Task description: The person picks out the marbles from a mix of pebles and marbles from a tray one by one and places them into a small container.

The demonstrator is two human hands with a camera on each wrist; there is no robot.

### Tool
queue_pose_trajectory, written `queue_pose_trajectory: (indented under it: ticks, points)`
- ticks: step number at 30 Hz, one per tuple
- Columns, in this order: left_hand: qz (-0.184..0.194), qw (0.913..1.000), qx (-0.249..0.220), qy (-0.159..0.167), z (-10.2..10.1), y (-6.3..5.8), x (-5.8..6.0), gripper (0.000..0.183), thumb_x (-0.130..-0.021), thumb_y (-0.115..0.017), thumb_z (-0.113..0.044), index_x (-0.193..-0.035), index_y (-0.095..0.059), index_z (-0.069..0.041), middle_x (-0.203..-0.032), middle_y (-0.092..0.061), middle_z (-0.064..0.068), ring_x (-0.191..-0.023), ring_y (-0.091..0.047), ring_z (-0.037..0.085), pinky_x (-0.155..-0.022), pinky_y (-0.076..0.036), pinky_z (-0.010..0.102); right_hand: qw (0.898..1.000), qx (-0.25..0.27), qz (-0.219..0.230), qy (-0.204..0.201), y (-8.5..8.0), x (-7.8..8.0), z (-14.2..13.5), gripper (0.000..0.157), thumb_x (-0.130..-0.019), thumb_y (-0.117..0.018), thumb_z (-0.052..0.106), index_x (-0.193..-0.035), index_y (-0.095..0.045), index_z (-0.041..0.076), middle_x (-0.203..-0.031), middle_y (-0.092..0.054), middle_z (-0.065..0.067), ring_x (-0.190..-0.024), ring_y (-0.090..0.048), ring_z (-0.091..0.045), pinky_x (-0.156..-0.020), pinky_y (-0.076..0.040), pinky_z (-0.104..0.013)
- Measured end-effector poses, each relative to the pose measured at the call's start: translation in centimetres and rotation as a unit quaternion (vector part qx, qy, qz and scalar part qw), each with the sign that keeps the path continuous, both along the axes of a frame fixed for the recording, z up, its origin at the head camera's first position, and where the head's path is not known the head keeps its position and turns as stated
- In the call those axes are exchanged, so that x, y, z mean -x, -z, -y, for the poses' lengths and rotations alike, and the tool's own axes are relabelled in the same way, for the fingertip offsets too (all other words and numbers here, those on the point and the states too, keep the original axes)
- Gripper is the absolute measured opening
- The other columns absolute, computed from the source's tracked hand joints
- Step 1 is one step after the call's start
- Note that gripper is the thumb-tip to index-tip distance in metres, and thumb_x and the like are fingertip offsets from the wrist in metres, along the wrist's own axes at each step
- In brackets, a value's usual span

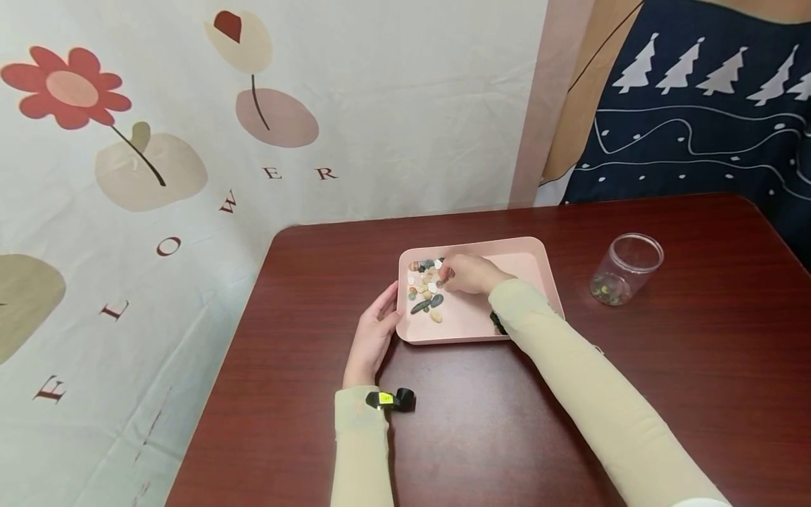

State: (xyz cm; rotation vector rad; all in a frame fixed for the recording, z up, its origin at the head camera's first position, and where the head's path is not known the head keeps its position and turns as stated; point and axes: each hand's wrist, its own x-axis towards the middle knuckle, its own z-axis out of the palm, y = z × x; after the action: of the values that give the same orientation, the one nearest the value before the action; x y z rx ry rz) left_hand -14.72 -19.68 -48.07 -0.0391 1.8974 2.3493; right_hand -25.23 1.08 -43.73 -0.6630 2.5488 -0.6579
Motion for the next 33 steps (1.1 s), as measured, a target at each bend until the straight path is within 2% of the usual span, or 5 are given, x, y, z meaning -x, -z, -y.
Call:
queue_pose_trajectory:
  ticks: [5, 10, 22, 28, 33]
  points:
    - [0.005, 1.0, -0.004, -0.004, -0.1, -0.1, 0.0, 0.05, -0.088, -0.048, 0.004, -0.135, -0.039, -0.01, -0.139, -0.035, 0.002, -0.125, -0.033, 0.011, -0.096, -0.034, 0.024, 1.0, 0.024, 0.016, -0.01, -0.1, 0.1, -0.5, 0.015, -0.081, -0.064, 0.023, -0.092, -0.061, 0.014, -0.085, -0.057, 0.0, -0.078, -0.05, -0.016, -0.072, -0.04, -0.03]
    - [0.005, 0.9999, -0.005, -0.007, -0.4, -0.2, 0.0, 0.051, -0.087, -0.048, 0.005, -0.135, -0.038, -0.008, -0.139, -0.034, 0.003, -0.126, -0.033, 0.012, -0.097, -0.034, 0.025, 0.998, 0.052, 0.037, -0.016, -0.4, 0.1, -1.3, 0.012, -0.083, -0.062, 0.025, -0.089, -0.061, 0.015, -0.08, -0.058, 0.0, -0.07, -0.05, -0.015, -0.065, -0.041, -0.028]
    - [0.006, 0.9998, -0.017, 0.0, -0.1, 0.0, 0.2, 0.052, -0.087, -0.05, 0.004, -0.136, -0.037, -0.008, -0.141, -0.033, 0.004, -0.126, -0.032, 0.011, -0.098, -0.033, 0.026, 0.997, 0.055, 0.059, -0.018, -1.4, -0.2, -2.2, 0.014, -0.084, -0.06, 0.026, -0.088, -0.061, 0.013, -0.073, -0.06, -0.003, -0.06, -0.053, -0.014, -0.056, -0.041, -0.026]
    - [0.012, 0.9997, -0.018, 0.012, -0.2, -0.7, -0.2, 0.053, -0.088, -0.047, 0.006, -0.138, -0.033, -0.006, -0.143, -0.028, 0.008, -0.128, -0.029, 0.012, -0.098, -0.032, 0.025, 0.997, 0.065, 0.046, -0.019, -2.1, -0.6, -2.7, 0.012, -0.084, -0.061, 0.024, -0.087, -0.06, 0.013, -0.073, -0.059, -0.003, -0.061, -0.053, -0.013, -0.056, -0.043, -0.026]
    - [0.006, 0.9998, -0.01, 0.016, -0.5, -1.4, -0.5, 0.053, -0.088, -0.046, 0.006, -0.138, -0.032, -0.005, -0.143, -0.028, 0.008, -0.128, -0.029, 0.011, -0.098, -0.032, 0.024, 0.997, 0.069, 0.006, -0.032, -2.9, -0.9, -3.0, 0.008, -0.082, -0.062, 0.022, -0.085, -0.061, 0.014, -0.078, -0.058, 0.001, -0.066, -0.052, -0.012, -0.063, -0.043, -0.026]
